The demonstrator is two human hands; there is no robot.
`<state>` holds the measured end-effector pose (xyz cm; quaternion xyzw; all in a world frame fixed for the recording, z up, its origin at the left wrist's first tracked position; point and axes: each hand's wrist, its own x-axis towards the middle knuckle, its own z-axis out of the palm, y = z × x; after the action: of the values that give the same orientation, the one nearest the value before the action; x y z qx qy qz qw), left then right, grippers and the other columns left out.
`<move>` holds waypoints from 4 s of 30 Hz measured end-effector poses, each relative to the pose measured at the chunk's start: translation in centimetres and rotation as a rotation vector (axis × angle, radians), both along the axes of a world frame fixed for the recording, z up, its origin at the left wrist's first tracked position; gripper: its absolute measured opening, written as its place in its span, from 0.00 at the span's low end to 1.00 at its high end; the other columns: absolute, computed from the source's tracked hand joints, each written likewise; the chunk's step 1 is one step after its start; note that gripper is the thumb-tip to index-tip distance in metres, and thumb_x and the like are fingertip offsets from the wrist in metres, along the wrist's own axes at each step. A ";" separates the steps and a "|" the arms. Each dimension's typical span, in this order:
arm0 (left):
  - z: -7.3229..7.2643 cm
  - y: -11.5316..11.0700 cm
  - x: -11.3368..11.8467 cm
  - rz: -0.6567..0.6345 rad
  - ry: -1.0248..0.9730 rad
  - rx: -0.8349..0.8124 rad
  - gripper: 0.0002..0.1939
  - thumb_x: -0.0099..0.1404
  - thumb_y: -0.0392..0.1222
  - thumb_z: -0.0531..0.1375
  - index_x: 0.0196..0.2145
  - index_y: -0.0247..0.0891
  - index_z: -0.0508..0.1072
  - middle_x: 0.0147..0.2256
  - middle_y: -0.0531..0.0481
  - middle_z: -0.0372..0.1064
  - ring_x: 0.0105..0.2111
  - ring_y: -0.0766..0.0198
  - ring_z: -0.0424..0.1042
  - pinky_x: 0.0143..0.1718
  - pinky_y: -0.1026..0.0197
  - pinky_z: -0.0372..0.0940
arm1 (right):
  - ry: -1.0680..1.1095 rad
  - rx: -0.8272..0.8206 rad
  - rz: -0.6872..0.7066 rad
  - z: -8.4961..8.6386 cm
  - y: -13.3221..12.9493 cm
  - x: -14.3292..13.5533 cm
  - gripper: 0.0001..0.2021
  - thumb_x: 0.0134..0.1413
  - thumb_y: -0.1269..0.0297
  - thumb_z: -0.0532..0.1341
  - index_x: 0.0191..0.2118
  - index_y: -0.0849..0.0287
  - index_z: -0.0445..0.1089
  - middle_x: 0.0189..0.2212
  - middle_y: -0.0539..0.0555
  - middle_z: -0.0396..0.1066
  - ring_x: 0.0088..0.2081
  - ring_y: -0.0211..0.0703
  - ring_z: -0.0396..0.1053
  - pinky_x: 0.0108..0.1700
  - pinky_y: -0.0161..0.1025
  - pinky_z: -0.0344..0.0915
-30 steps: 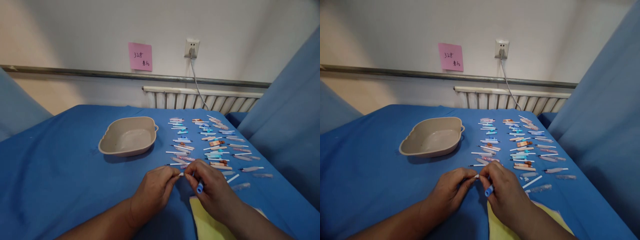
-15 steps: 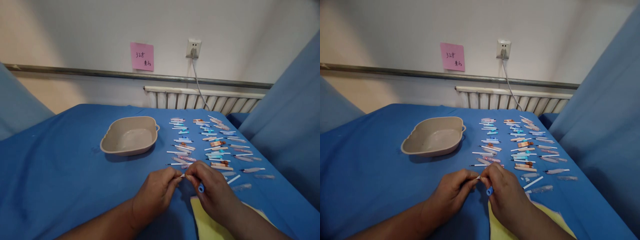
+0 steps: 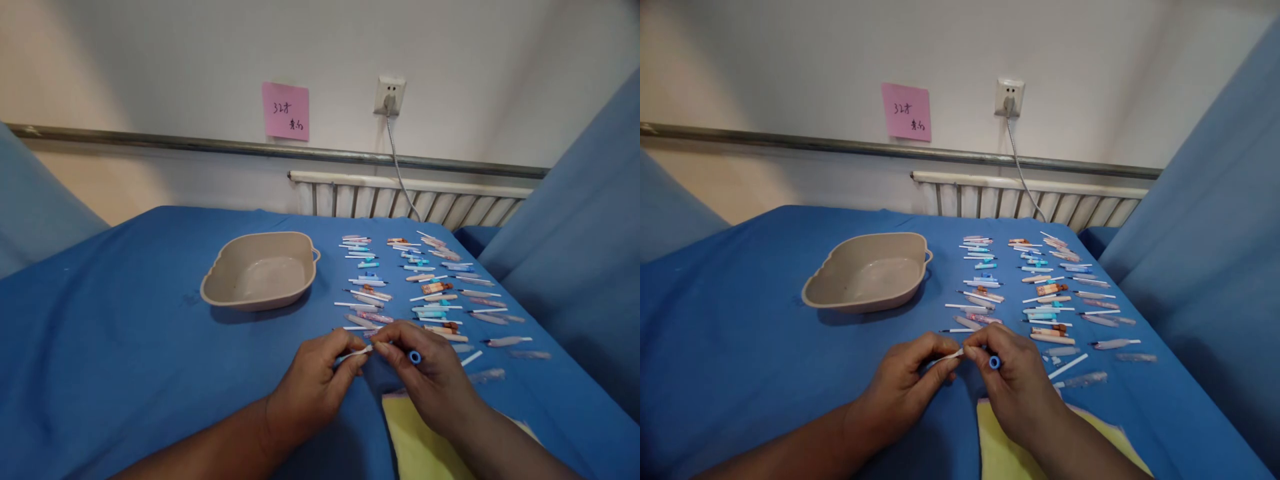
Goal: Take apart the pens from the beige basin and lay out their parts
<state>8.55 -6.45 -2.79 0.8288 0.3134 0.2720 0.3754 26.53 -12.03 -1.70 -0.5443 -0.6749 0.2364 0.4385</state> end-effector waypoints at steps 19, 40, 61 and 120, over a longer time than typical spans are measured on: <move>0.2 0.0 0.4 0.015 -0.007 -0.078 0.09 0.65 0.43 0.54 0.32 0.38 0.71 0.24 0.55 0.70 0.27 0.68 0.70 0.32 0.67 0.62 | -0.035 -0.034 -0.054 -0.7 0.0 -0.3 0.07 0.59 0.67 0.54 0.30 0.56 0.65 0.26 0.48 0.68 0.29 0.38 0.65 0.32 0.34 0.58; 0.2 -0.3 0.7 -0.051 -0.141 -0.284 0.07 0.66 0.41 0.53 0.40 0.40 0.68 0.31 0.53 0.70 0.26 0.70 0.71 0.29 0.67 0.66 | 0.311 -0.216 -0.092 -0.4 0.6 -0.5 0.11 0.54 0.58 0.59 0.26 0.58 0.69 0.23 0.49 0.71 0.27 0.39 0.65 0.32 0.35 0.60; 0.1 -0.2 1.1 -0.013 -0.194 -0.499 0.10 0.64 0.46 0.55 0.40 0.38 0.66 0.30 0.52 0.69 0.22 0.69 0.70 0.24 0.66 0.66 | 0.657 -0.272 -0.111 -1.0 1.4 -0.4 0.13 0.49 0.53 0.63 0.30 0.60 0.71 0.21 0.47 0.63 0.21 0.34 0.56 0.24 0.33 0.53; 1.2 -1.1 0.3 -0.004 0.225 -0.196 0.43 0.50 0.31 0.56 0.63 0.43 0.47 0.50 0.43 0.66 0.46 0.53 0.67 0.46 0.56 0.60 | 0.446 -0.354 0.101 -2.0 1.0 -1.2 0.11 0.53 0.56 0.60 0.30 0.59 0.67 0.18 0.45 0.63 0.20 0.32 0.54 0.22 0.31 0.51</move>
<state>8.89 -7.56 -1.58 0.8141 0.3770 0.1447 0.4173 25.35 -11.01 -3.68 -0.5128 -0.5361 0.4859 0.4621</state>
